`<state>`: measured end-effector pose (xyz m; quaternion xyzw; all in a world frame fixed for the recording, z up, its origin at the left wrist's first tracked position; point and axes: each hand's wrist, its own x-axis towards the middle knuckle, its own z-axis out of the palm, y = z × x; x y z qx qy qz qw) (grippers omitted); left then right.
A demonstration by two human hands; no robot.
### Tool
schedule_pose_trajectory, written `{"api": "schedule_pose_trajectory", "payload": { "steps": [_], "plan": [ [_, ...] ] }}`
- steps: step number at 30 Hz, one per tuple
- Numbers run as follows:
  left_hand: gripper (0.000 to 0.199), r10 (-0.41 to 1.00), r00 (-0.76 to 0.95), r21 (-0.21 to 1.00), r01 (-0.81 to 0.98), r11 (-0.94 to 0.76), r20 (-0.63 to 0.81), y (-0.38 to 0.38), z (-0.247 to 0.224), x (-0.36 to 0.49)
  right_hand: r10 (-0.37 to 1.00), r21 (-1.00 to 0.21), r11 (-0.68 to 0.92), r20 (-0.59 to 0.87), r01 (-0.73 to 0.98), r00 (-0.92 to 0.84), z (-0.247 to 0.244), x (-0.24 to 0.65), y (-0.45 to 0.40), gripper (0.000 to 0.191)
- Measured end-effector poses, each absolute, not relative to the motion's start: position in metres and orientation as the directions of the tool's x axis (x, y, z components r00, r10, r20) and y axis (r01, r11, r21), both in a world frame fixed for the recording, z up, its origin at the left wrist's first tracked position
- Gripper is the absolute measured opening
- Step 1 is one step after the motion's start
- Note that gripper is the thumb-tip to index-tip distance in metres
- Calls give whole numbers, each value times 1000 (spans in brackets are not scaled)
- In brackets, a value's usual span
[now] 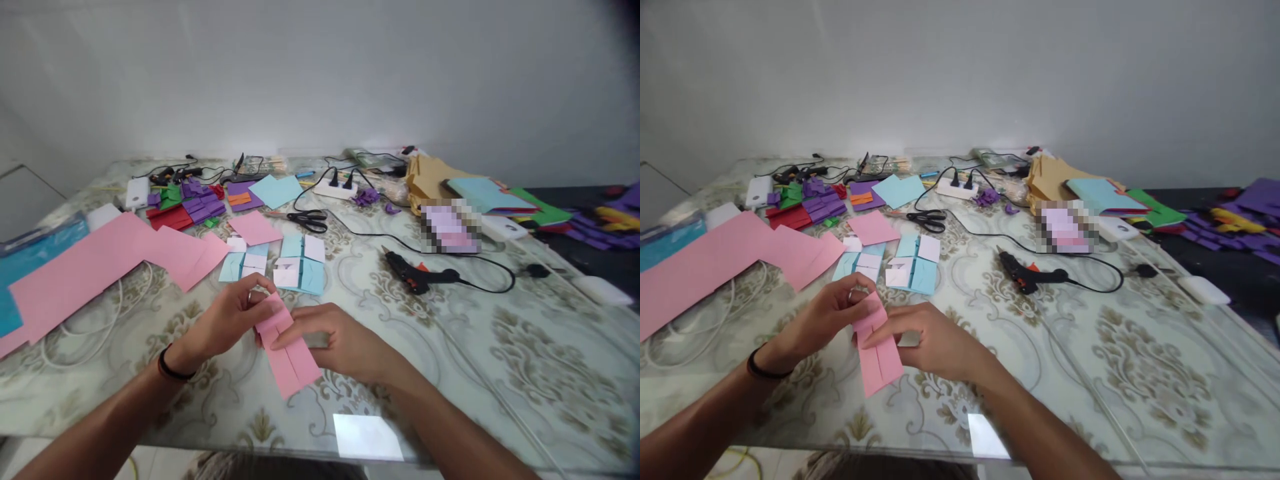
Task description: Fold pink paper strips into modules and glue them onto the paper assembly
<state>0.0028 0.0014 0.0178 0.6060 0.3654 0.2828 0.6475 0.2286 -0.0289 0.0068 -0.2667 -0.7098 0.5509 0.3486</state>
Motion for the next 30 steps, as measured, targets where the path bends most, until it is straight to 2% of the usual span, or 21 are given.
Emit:
{"api": "schedule_pose_trajectory", "payload": {
  "steps": [5,9,12,15,19,24,27,30],
  "plan": [
    [26,768,625,989,72,125,-143,3,6,-4,731,-956,287,180,58,-658,1,229,-31,38],
    [24,799,591,992,110,59,-113,2,2,-8,716,-958,273,141,88,-684,-6,227,-33,43],
    [25,817,568,986,167,-2,-95,0,4,-10,721,-955,272,121,118,-682,-9,228,-32,34],
    [17,832,550,980,193,-41,-73,-2,7,-11,708,-964,235,80,127,-702,-9,229,-29,19],
    [12,855,515,973,223,-65,-61,-5,9,-11,688,-979,162,23,121,-726,-3,228,-26,15],
    [16,879,467,960,277,-41,-97,-9,9,-8,781,-972,166,28,165,-623,6,225,-26,24],
    [23,874,461,974,219,54,-152,-10,8,-6,852,-984,32,-65,176,-519,7,223,-27,25],
    [23,883,438,974,210,83,-170,-12,7,-4,905,-991,-78,-118,113,-409,6,220,-29,29]
  ]
}}
